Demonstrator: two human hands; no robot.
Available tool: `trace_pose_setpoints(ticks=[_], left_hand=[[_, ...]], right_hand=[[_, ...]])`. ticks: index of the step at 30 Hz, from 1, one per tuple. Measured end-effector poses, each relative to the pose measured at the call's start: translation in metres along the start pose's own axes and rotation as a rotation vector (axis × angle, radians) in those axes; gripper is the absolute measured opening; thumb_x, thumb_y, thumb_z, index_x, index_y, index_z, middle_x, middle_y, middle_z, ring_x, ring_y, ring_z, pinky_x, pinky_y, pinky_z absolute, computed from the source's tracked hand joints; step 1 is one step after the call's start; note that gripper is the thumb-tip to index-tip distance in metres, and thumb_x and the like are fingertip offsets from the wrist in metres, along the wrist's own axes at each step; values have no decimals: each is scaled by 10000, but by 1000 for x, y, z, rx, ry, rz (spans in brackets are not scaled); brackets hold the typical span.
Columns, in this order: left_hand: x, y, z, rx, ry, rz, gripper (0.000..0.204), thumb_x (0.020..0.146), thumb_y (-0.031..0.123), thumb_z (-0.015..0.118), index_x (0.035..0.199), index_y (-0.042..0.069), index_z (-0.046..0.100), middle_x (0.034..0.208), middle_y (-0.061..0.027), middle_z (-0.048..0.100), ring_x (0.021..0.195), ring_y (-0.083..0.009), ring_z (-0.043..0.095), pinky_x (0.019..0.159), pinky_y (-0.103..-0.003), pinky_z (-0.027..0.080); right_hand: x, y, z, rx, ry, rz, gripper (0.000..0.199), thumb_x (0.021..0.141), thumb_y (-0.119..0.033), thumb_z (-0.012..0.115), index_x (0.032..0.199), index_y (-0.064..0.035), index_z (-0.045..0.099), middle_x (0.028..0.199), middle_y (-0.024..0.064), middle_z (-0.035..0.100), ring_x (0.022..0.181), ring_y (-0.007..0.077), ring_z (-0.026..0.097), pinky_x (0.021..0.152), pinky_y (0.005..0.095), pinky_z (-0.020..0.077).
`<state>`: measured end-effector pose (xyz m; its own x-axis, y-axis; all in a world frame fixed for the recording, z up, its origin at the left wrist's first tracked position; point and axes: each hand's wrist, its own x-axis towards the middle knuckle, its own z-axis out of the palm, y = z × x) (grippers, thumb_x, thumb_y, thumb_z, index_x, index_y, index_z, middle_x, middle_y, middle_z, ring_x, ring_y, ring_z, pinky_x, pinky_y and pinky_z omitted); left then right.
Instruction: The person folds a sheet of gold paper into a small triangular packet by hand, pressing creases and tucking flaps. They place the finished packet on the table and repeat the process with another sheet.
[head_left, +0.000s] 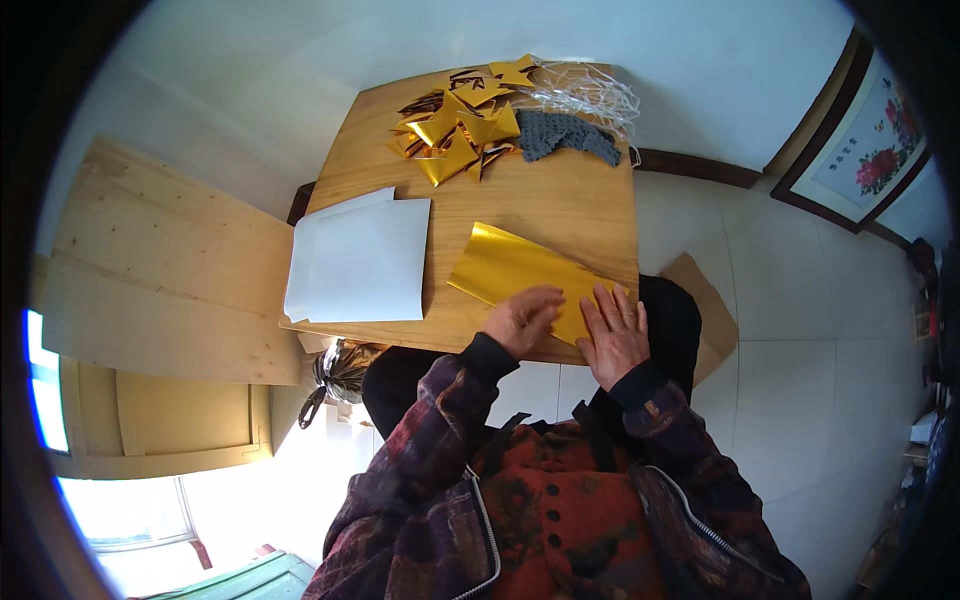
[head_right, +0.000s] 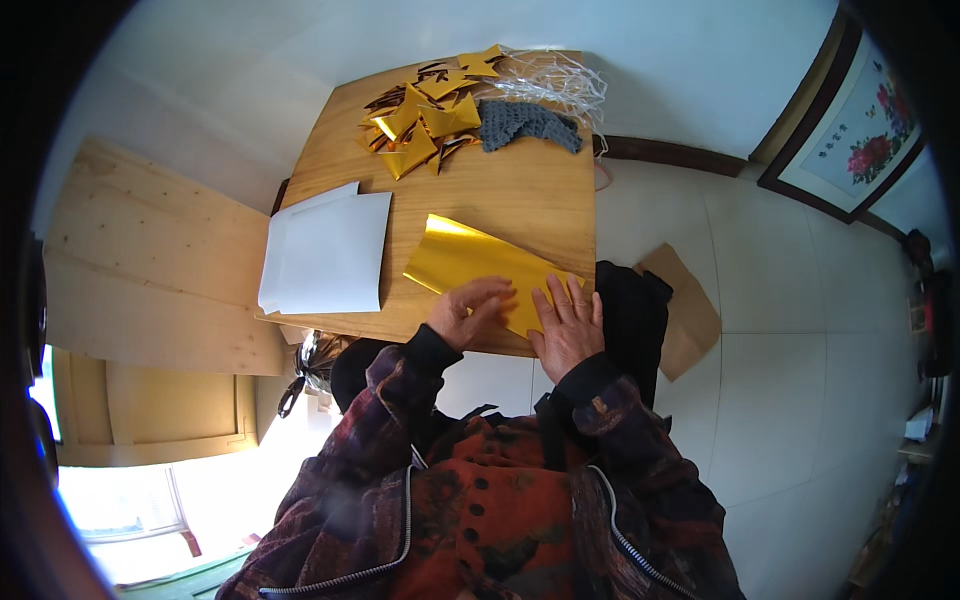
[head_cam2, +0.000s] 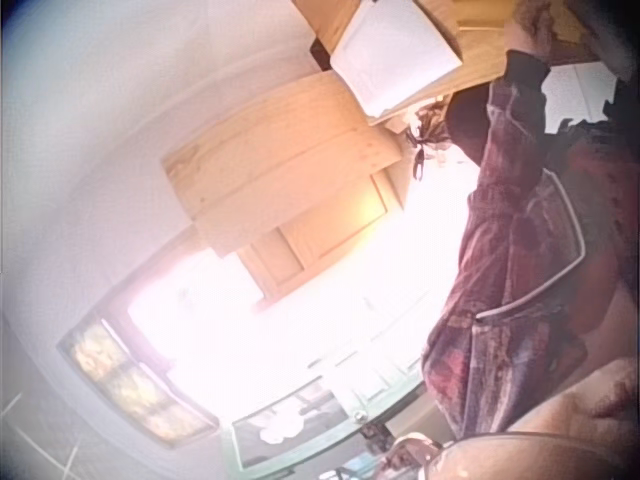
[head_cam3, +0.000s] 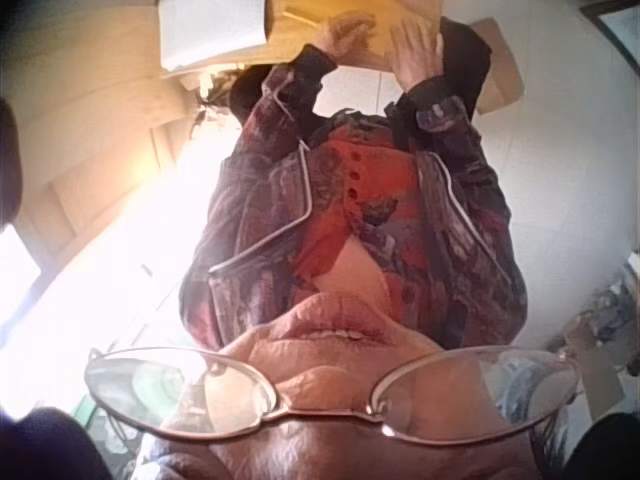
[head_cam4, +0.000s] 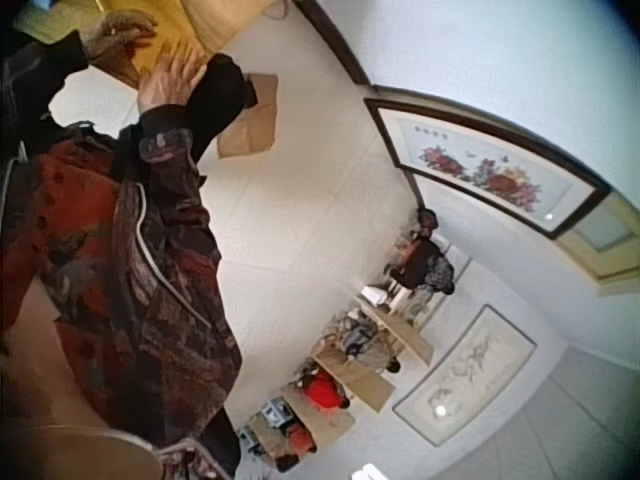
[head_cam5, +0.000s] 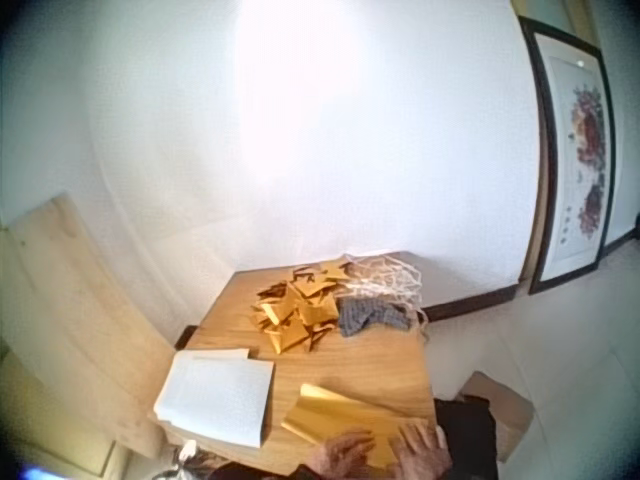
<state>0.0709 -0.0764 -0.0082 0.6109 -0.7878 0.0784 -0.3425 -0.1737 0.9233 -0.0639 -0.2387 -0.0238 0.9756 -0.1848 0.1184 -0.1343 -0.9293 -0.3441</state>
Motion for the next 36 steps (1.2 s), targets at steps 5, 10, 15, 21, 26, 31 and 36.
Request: trace_pose_setpoints(ticks=[5,10,15,21,26,31,36], left_hand=[[40,-14,-9,839,33,-108,624,915,383,543,1442,89,385,1531,-109,331,1430,-285,275,1157,-473,204],[44,-42,-46,1036,62,-253,751,898,538,500,1519,178,279,1602,-64,205,1483,-250,148,1183,-484,98],[46,-54,-67,1073,158,-350,729,902,536,502,1510,190,296,1604,-53,200,1480,-265,152,1180,-498,81],[3,-22,6,1066,-44,210,824,854,530,595,1504,128,290,1593,-108,205,1470,-292,185,1172,-493,143],[-18,-3,39,963,-175,183,943,790,636,617,1494,92,302,1583,-133,219,1467,-302,190,1169,-497,140],[-19,5,36,926,-210,153,941,786,554,670,1500,78,282,1578,-156,217,1461,-325,200,1162,-494,173],[-31,4,28,871,-230,184,861,791,421,704,1485,93,314,1564,-131,262,1447,-311,238,1158,-488,193]], right_hand=[[-2,-2,-4,-9,-18,14,620,857,-356,650,1404,-137,460,1543,95,299,1452,327,177,1133,599,143],[-4,-3,-5,3,-27,46,626,857,-384,640,1416,-174,454,1557,93,268,1459,329,150,1127,617,135],[-5,-1,0,13,-8,49,638,844,-398,641,1418,-191,453,1562,89,253,1464,320,125,1123,622,137],[-3,-1,0,23,40,40,628,826,-400,657,1386,-168,489,1539,100,293,1449,317,154,1097,627,190],[0,16,-10,157,70,62,601,848,-345,656,1372,-106,482,1507,89,347,1423,281,250,1106,578,224],[8,37,-16,7,56,26,562,866,-281,657,1355,-71,478,1460,67,409,1388,280,321,1096,558,259],[-13,29,-15,17,47,-28,558,861,-280,665,1349,-75,487,1465,51,406,1402,277,298,1103,561,250]])
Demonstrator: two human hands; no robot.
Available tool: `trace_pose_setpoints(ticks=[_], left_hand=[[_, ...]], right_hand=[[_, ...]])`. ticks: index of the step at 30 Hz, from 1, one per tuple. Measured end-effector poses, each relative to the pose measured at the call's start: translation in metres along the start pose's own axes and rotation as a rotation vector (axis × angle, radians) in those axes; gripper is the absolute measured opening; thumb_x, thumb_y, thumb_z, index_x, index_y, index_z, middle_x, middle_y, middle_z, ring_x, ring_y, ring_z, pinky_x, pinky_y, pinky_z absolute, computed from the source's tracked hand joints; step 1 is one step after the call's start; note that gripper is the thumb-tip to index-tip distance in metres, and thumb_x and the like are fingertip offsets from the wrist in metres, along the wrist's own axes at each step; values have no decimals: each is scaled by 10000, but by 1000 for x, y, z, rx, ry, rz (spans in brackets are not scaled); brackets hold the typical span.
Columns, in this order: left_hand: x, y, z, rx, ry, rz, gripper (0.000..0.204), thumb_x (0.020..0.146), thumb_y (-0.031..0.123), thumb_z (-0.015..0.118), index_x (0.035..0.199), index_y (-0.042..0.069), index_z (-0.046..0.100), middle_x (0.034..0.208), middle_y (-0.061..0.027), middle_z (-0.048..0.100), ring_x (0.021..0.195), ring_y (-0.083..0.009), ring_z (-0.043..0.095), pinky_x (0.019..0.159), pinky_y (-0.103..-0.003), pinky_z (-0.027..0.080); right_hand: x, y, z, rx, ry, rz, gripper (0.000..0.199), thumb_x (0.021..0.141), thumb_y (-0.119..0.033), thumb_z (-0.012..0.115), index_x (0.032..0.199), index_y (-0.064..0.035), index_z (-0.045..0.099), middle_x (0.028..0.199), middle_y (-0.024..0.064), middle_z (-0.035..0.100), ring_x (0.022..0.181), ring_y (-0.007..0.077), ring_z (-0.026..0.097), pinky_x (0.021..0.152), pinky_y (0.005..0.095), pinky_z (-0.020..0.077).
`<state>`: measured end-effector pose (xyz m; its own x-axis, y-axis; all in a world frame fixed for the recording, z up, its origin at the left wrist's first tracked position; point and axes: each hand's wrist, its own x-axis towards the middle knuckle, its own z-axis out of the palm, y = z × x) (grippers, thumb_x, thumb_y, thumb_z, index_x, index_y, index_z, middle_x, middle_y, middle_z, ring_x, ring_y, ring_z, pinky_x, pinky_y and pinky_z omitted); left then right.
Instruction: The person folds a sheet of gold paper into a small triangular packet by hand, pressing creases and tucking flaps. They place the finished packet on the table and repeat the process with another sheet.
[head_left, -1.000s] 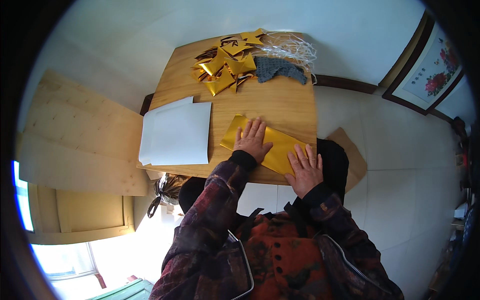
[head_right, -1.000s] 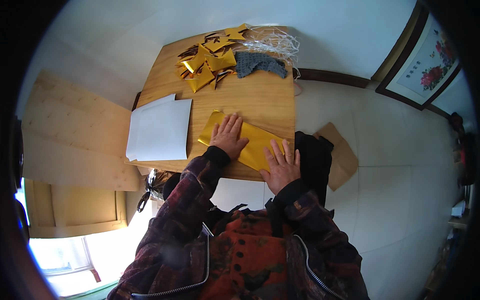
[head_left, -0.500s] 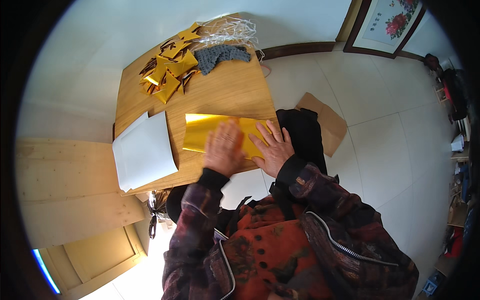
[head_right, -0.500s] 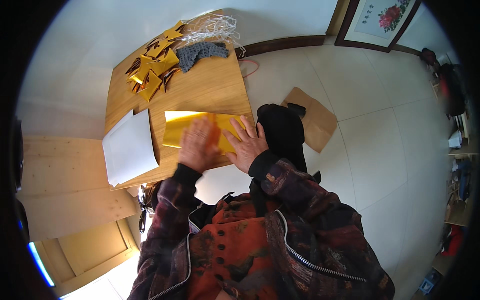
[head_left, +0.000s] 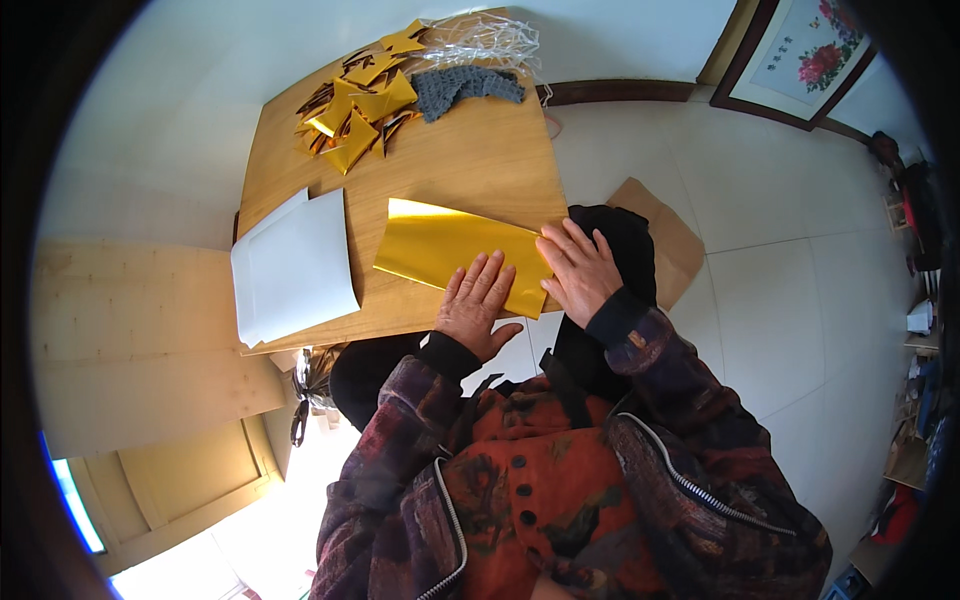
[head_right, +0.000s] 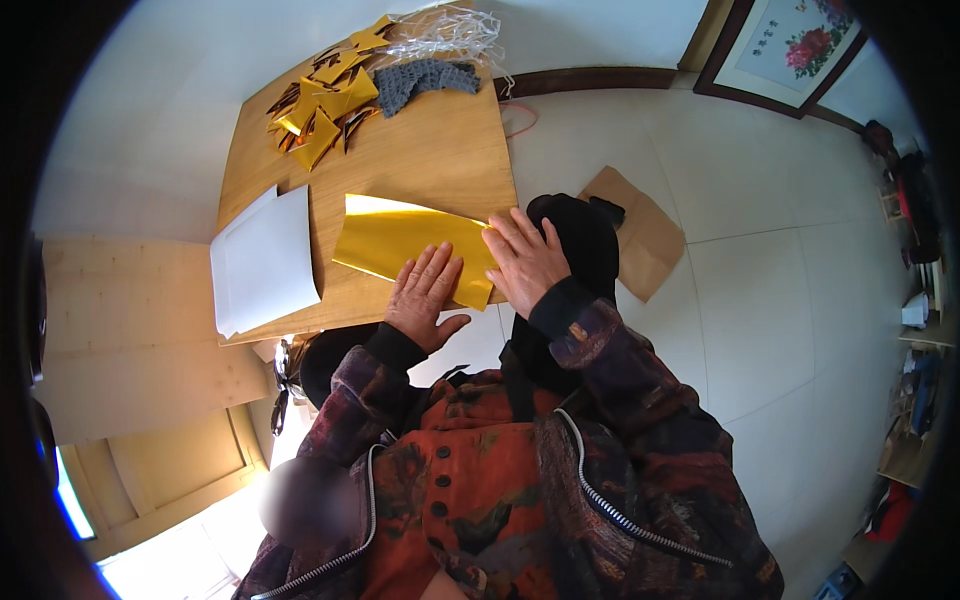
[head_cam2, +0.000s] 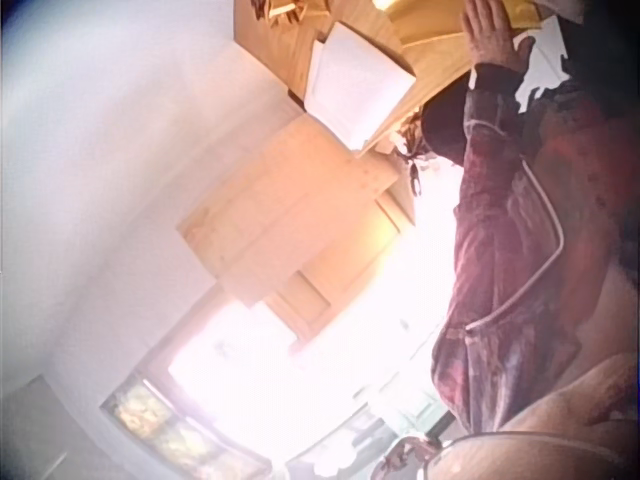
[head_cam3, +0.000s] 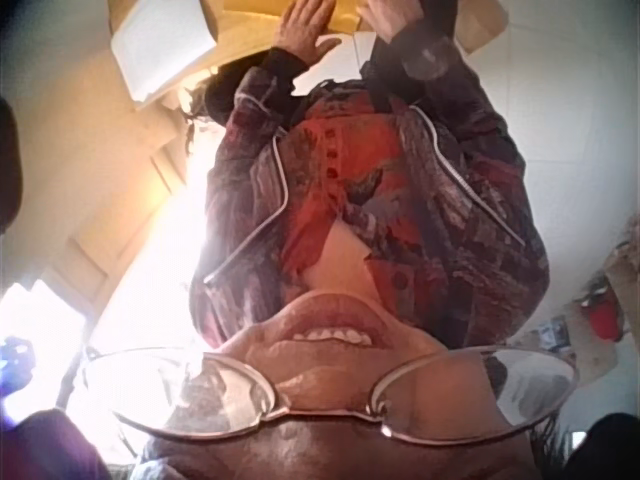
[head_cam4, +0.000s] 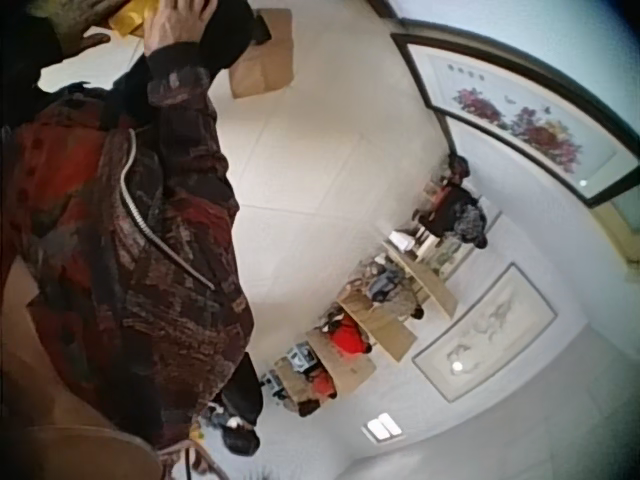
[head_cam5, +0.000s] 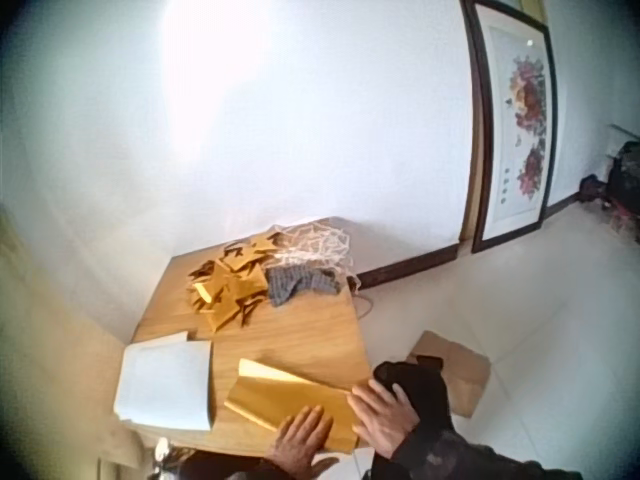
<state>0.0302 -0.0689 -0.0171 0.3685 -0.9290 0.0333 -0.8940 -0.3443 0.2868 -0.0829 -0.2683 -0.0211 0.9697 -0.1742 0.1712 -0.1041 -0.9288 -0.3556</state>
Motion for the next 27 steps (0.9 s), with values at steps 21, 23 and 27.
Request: trace_pose_setpoints(ticks=[21,23,27], left_hand=[[3,-12,-7,-954,136,-117,260,839,-32,648,1077,50,714,1327,-145,550,1254,-284,506,1045,-365,373],[5,-14,-11,-869,132,-112,250,833,-34,651,1064,38,714,1312,-145,560,1222,-271,516,1028,-358,384],[10,-17,-15,-778,114,-135,204,821,-26,665,1016,14,712,1273,-133,582,1171,-249,522,1002,-342,395]], right_hand=[[-10,7,-10,385,151,73,385,765,-63,674,1143,-103,617,1470,126,386,1387,404,304,1109,482,284],[-8,8,-10,457,178,88,331,749,-54,684,1072,-99,625,1462,128,402,1381,412,315,1100,478,294],[-1,7,-6,436,200,117,168,742,-55,698,886,-91,620,1425,121,459,1371,412,341,1073,475,315]])
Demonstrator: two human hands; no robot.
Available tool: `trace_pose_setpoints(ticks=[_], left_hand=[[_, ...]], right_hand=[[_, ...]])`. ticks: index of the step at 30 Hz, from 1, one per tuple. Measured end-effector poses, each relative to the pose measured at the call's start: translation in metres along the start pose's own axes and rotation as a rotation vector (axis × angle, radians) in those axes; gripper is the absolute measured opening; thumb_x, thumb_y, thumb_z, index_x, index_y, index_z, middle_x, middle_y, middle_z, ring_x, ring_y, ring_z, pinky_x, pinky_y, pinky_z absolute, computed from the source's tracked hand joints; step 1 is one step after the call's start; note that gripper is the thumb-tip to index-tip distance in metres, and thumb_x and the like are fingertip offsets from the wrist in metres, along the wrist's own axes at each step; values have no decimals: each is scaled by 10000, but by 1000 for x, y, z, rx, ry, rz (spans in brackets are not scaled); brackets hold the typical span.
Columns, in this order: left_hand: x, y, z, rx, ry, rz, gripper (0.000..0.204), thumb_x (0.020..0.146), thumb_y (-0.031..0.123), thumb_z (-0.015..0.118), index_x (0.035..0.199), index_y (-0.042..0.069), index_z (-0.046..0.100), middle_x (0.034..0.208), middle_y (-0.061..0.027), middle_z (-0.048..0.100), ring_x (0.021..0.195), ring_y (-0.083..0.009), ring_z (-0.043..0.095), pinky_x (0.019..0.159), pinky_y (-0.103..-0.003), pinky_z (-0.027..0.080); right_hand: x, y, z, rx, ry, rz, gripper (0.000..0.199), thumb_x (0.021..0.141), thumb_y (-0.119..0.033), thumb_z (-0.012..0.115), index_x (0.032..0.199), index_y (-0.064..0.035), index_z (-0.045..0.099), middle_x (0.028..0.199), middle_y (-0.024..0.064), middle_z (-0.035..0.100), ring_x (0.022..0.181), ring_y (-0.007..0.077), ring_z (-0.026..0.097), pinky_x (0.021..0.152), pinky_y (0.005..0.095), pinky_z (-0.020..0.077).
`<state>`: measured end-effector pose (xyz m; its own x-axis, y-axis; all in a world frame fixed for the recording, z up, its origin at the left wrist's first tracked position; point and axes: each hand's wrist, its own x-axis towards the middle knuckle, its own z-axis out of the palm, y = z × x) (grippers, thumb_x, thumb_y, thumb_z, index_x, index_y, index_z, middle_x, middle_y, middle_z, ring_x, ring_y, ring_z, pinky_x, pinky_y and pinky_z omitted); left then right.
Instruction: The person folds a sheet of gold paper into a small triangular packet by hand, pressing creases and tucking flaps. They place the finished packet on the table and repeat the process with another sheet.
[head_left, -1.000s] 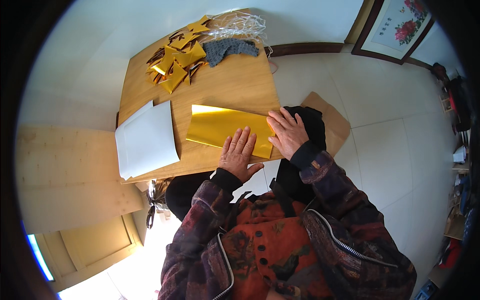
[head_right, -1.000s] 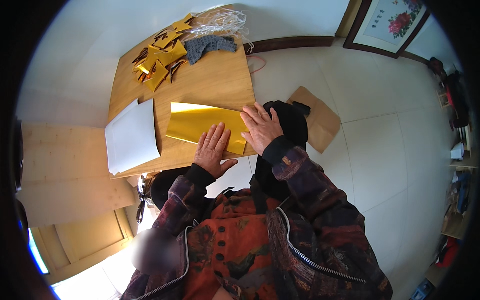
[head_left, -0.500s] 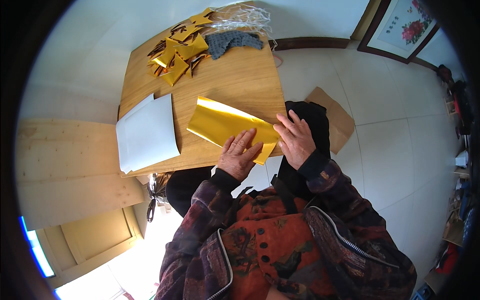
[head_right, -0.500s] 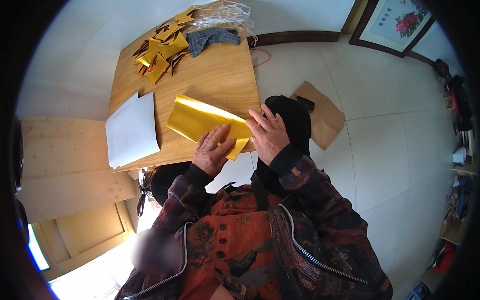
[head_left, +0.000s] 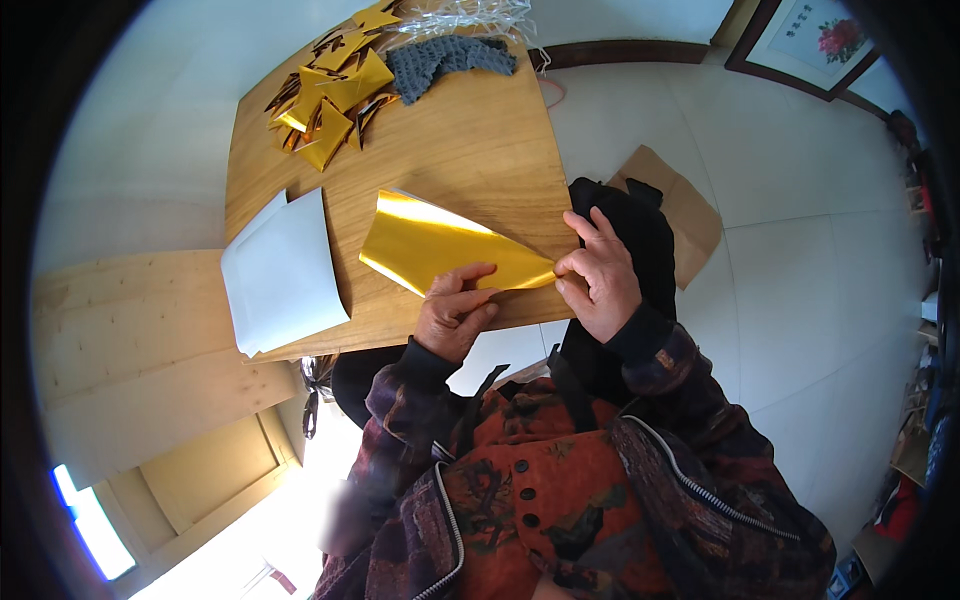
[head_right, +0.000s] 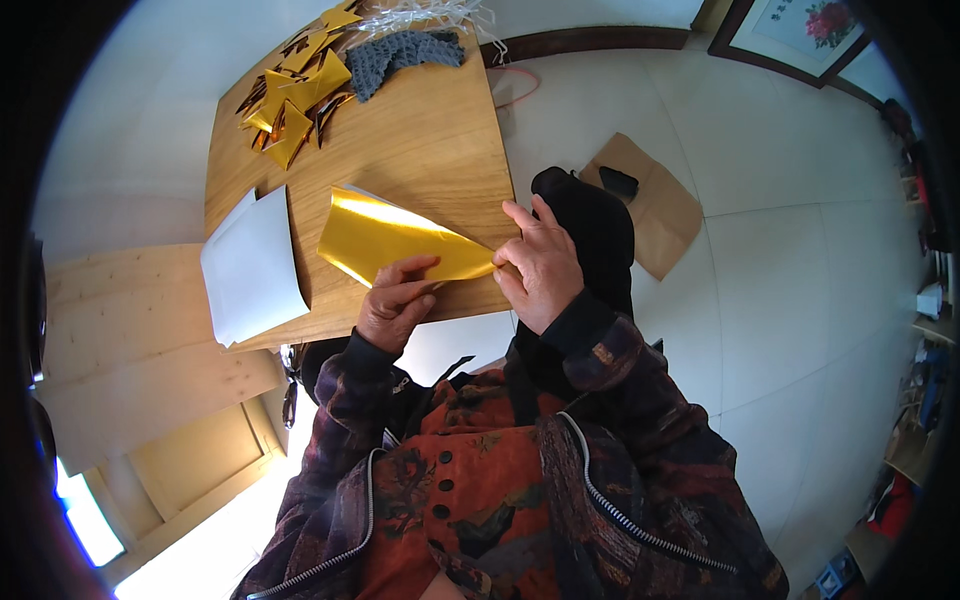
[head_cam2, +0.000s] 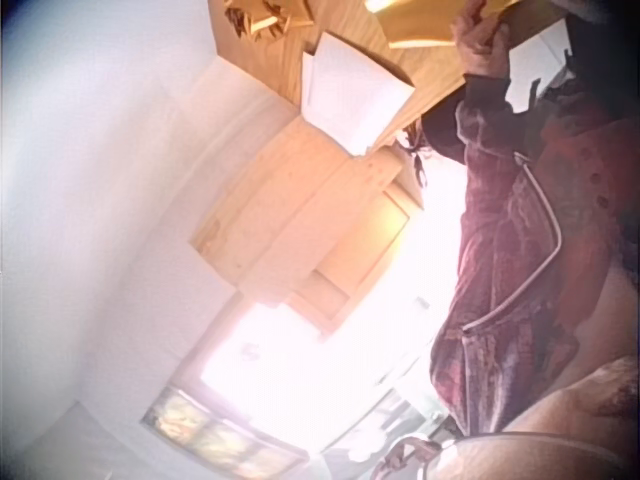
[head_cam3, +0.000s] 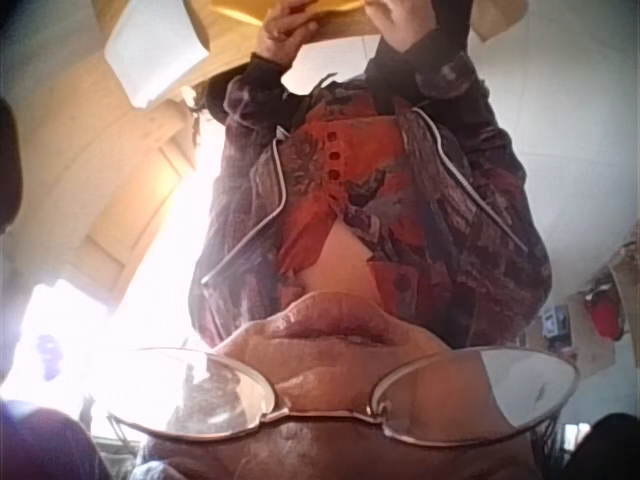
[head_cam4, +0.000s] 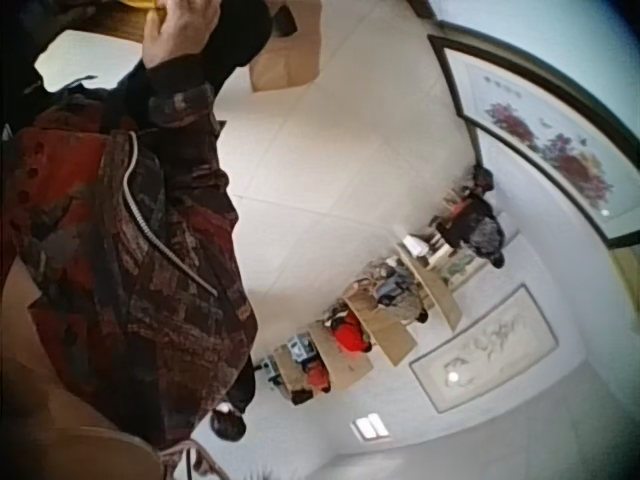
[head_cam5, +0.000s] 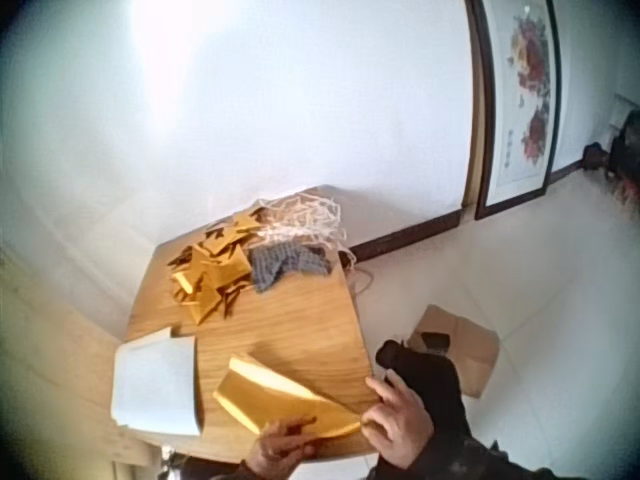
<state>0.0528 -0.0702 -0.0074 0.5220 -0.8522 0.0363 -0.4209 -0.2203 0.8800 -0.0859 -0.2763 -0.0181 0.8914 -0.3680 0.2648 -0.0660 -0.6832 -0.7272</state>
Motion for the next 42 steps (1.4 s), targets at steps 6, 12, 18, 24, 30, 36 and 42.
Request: trace_pose_setpoints(ticks=[6,12,18,24,30,36,42], left_hand=[[7,1,-10,-87,61,-156,75,791,10,719,846,-5,671,963,-84,623,900,-211,583,767,-293,462],[23,3,-11,7,229,-388,84,822,56,701,789,15,636,721,-56,560,631,-192,548,588,-306,445],[34,9,-4,322,260,-267,127,821,95,696,754,28,610,703,-118,562,634,-285,570,576,-361,454],[36,14,-2,366,280,-301,135,816,92,692,737,39,597,708,-115,563,647,-308,574,577,-381,459],[36,15,1,373,317,-302,129,809,84,689,729,47,594,699,-105,561,650,-305,580,580,-384,467],[37,15,2,326,330,-335,142,798,74,695,710,44,587,703,-103,567,647,-298,583,580,-381,470],[38,14,1,373,311,-316,151,794,72,698,704,48,578,702,-102,564,640,-295,577,573,-387,465]], right_hand=[[2,0,2,-51,25,25,110,747,-60,704,772,-85,600,1404,116,489,1362,405,361,1049,471,324],[10,-2,-2,-42,5,34,140,747,-72,722,750,-75,582,1417,131,477,1352,405,374,1041,466,329],[14,-4,-2,-49,-9,56,166,745,-85,734,746,-68,569,1423,146,469,1342,399,388,1044,473,329],[18,-8,-1,-72,-7,93,168,750,-58,712,747,-54,544,1407,167,474,1308,385,429,1033,432,358],[22,-9,0,-109,12,71,187,749,-59,714,747,-47,527,1370,183,493,1260,370,466,998,422,382],[23,-8,3,-119,35,53,202,730,-81,728,743,-47,528,1351,162,492,1232,360,476,972,430,386],[23,-8,4,-139,32,71,207,723,-75,728,734,-49,523,1354,172,485,1231,357,477,963,431,397]])
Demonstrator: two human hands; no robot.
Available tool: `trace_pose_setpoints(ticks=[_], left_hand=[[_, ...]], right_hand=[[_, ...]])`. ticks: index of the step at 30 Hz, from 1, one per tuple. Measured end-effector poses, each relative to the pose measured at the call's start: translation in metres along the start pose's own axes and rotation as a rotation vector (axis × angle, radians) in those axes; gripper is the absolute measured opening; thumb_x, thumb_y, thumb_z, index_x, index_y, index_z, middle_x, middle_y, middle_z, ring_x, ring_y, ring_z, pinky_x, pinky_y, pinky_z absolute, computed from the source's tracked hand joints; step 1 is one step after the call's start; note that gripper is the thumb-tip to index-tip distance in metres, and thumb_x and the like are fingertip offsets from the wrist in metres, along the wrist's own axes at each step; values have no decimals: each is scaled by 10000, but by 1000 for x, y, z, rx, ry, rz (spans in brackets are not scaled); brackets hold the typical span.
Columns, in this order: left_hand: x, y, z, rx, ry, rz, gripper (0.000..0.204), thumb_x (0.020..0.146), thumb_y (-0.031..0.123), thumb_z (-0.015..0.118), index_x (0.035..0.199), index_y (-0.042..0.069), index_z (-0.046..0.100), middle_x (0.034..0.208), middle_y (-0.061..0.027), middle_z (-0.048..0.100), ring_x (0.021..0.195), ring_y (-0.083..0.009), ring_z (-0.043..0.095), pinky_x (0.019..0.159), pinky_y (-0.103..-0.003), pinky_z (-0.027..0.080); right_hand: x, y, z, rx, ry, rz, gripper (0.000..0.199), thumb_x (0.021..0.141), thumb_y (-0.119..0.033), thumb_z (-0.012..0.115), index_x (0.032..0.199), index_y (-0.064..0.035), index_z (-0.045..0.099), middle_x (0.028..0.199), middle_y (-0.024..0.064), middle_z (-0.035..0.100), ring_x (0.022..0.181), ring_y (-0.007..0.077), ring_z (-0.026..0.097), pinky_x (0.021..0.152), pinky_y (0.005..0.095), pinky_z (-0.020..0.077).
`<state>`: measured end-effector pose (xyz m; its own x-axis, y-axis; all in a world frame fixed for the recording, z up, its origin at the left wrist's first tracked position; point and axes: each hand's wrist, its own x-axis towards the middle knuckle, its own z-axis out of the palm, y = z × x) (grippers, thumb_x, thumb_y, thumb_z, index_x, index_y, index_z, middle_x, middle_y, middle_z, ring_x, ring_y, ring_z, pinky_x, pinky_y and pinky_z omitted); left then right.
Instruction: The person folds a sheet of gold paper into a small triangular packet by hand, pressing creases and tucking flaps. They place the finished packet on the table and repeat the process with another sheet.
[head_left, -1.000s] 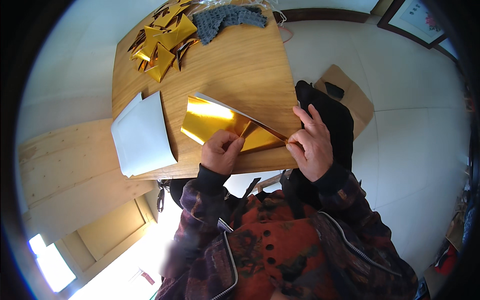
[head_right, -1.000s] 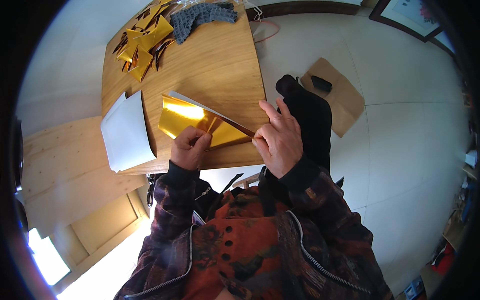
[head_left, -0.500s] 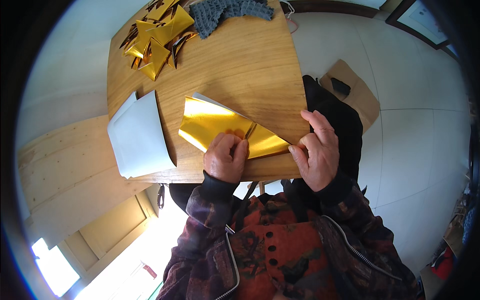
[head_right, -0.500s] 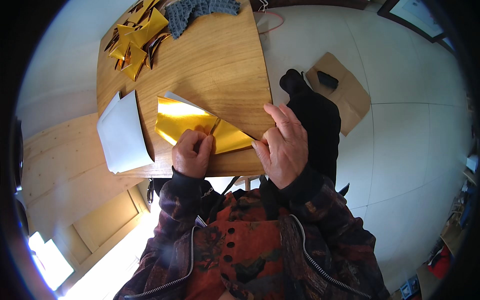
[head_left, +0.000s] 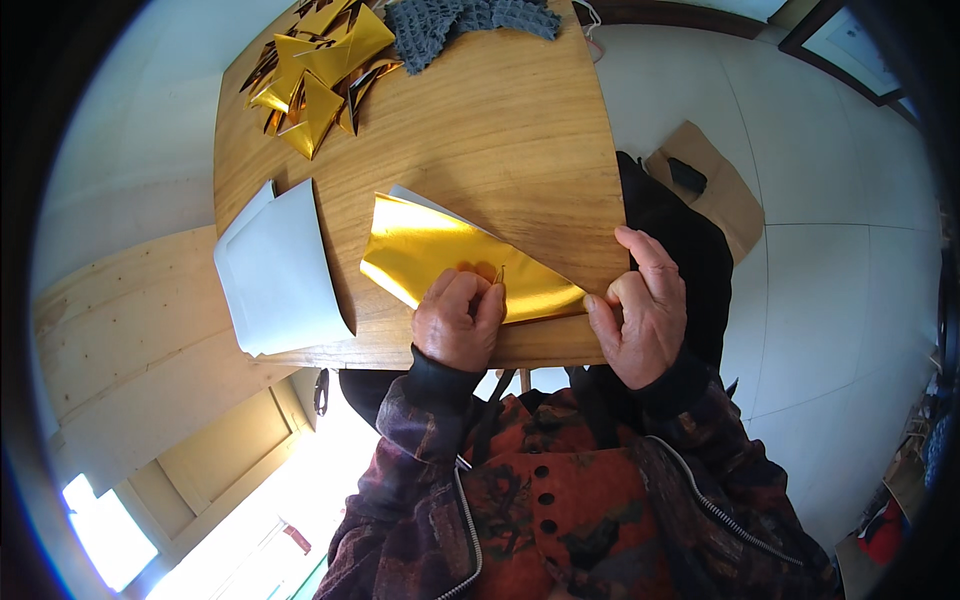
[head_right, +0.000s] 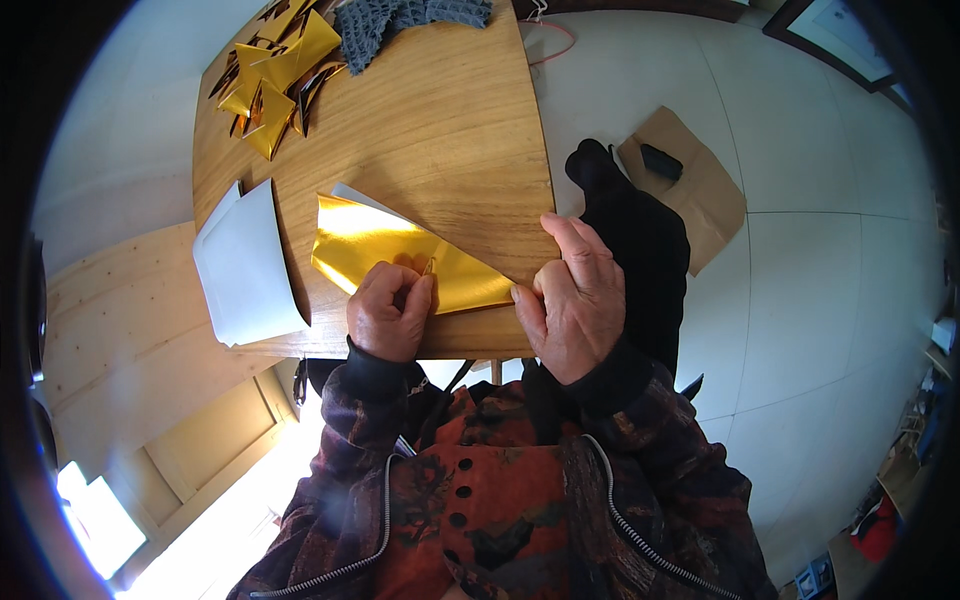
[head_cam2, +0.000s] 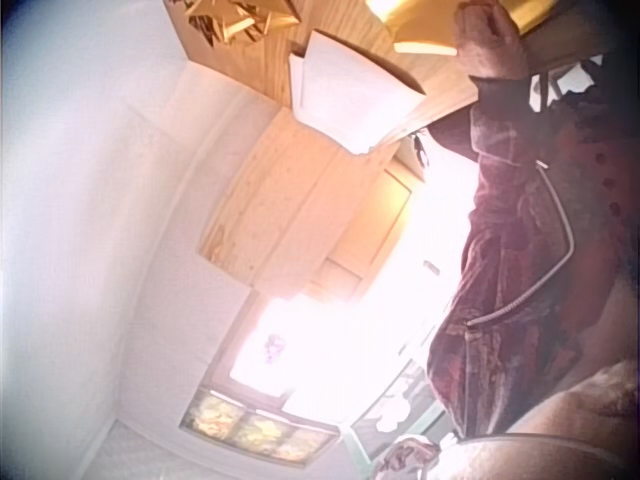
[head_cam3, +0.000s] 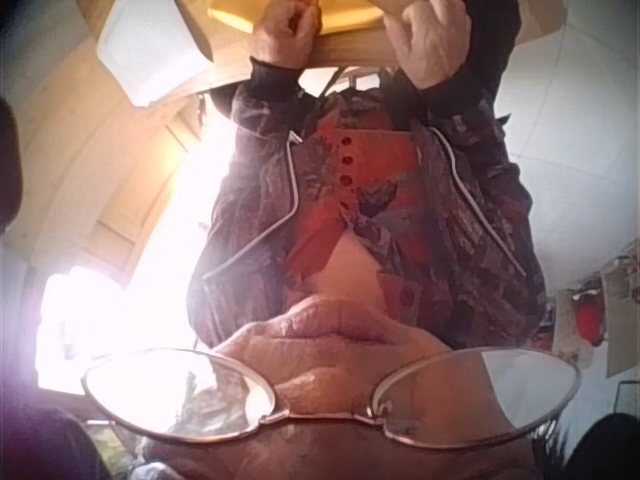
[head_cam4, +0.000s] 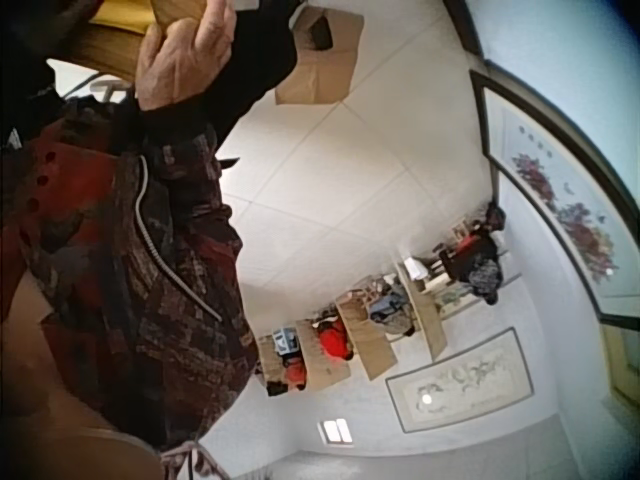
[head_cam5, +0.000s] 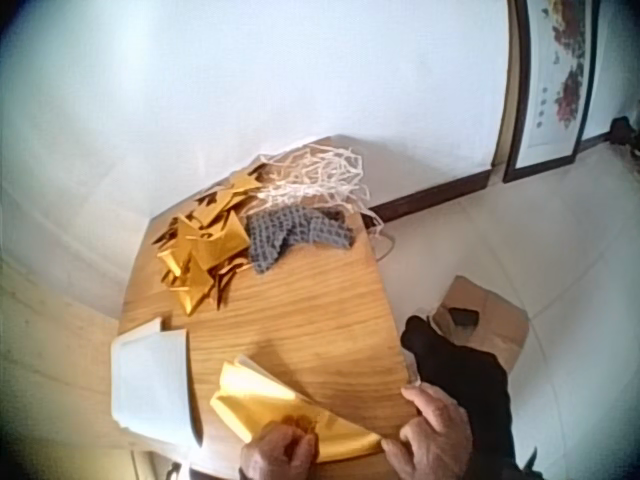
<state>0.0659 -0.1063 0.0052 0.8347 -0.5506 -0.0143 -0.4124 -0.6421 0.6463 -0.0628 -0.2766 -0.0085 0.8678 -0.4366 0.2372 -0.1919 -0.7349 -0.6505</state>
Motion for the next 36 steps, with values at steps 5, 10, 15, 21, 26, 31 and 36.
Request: trace_pose_setpoints(ticks=[5,10,15,21,26,31,36], left_hand=[[1,-3,1,21,5,29,154,792,77,705,722,54,569,709,-112,561,632,-300,570,569,-392,463],[0,-5,1,40,10,92,144,822,81,705,752,43,584,720,-117,568,610,-289,578,558,-379,467],[1,-6,2,56,36,160,126,821,70,708,770,31,600,733,-118,581,601,-273,579,558,-358,470],[0,-5,3,57,35,137,128,814,58,711,761,28,599,724,-115,576,590,-258,574,550,-347,465],[0,-5,2,75,39,145,129,816,66,711,760,29,601,718,-113,574,582,-254,570,543,-348,462],[0,-4,4,71,50,97,141,803,83,718,749,44,594,719,-109,583,598,-271,587,547,-356,473],[-1,-3,4,41,42,52,157,795,85,714,728,48,577,710,-112,574,614,-290,578,552,-380,464]], right_hand=[[-1,0,1,3,34,-29,230,716,-100,742,806,-46,538,1359,155,483,1240,347,475,972,466,399],[-25,-31,7,51,-48,-277,503,713,-241,770,1127,-29,578,1423,139,445,1349,339,395,1091,521,300],[-32,-39,28,-7,-261,-237,809,702,-405,753,1361,-28,473,1508,144,360,1436,322,271,1163,541,145],[-37,-32,35,-17,-276,-264,825,746,-434,701,1395,0,434,1510,196,328,1442,353,225,1162,555,125],[-36,-33,35,-50,-285,-260,829,745,-451,696,1391,-1,438,1509,186,332,1440,344,230,1161,552,123],[-34,-34,30,-60,-295,-251,812,716,-431,724,1365,-16,466,1503,161,364,1436,333,262,1156,555,135],[-32,-36,30,-163,-316,-268,748,763,-468,658,1357,-47,488,1506,142,372,1434,324,271,1161,541,145]])
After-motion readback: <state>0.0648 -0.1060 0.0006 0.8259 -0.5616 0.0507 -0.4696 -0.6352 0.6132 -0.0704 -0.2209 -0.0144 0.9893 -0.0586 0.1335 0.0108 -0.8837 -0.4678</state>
